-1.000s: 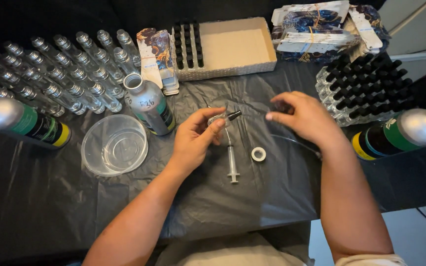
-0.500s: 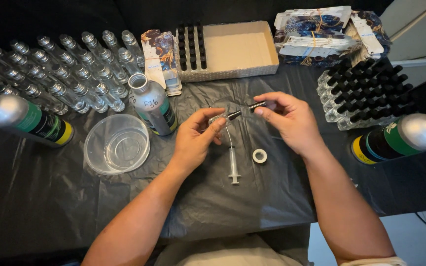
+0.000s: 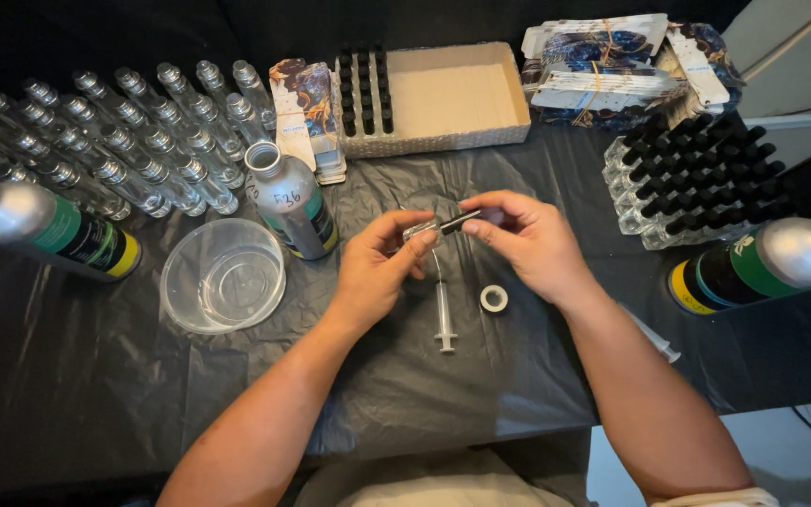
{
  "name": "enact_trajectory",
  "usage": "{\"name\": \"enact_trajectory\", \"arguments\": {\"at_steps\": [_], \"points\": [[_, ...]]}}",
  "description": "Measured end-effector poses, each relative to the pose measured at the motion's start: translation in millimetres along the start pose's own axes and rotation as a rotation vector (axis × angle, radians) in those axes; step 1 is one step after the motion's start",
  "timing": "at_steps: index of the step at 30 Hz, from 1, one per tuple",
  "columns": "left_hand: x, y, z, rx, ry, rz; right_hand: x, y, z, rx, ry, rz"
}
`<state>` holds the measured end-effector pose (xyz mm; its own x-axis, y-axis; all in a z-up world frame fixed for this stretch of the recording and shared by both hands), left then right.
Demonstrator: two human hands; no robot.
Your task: The person assembles fragrance bottles by inserting plastic tubes into small glass vials, using a syringe to draw liquid from a larger aluminum container, and organizing the components on a work surface.
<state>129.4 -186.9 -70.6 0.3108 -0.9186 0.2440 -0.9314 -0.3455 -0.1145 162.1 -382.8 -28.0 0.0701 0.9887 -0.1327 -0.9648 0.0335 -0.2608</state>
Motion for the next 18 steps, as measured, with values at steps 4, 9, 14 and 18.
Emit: {"name": "enact_trajectory", "arguments": {"at_steps": [4,9,14,18], "points": [[3.1,2.4,-0.1,-0.036,0.016,0.025,12.7,5.7,-3.0,0.056,-0.039,0.033],[3.3,4.3,-1.7,-0.086,0.046,0.011,15.3,6.4,-3.9,0.102,-0.091,0.012],[3.7,1.3,9.2,-0.121,0.080,0.005,19.4,5.9,-15.6,0.139,-0.143,0.005],[11.7,6.2,2.4,-0.222,0.210,0.028,15.5,2.0,-21.7,0.083,-0.164,0.030]]}}
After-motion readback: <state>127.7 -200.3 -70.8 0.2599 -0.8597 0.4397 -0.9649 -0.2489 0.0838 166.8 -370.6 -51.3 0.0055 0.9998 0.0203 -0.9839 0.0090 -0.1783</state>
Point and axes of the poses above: each hand's wrist, its own y-axis away from the middle knuckle, its own x-axis out of the palm, z = x × y, the point moved 9 cm from there along -y, towards the middle knuckle, and after that the axes turned 15 degrees about -z, right-handed, at the moved point
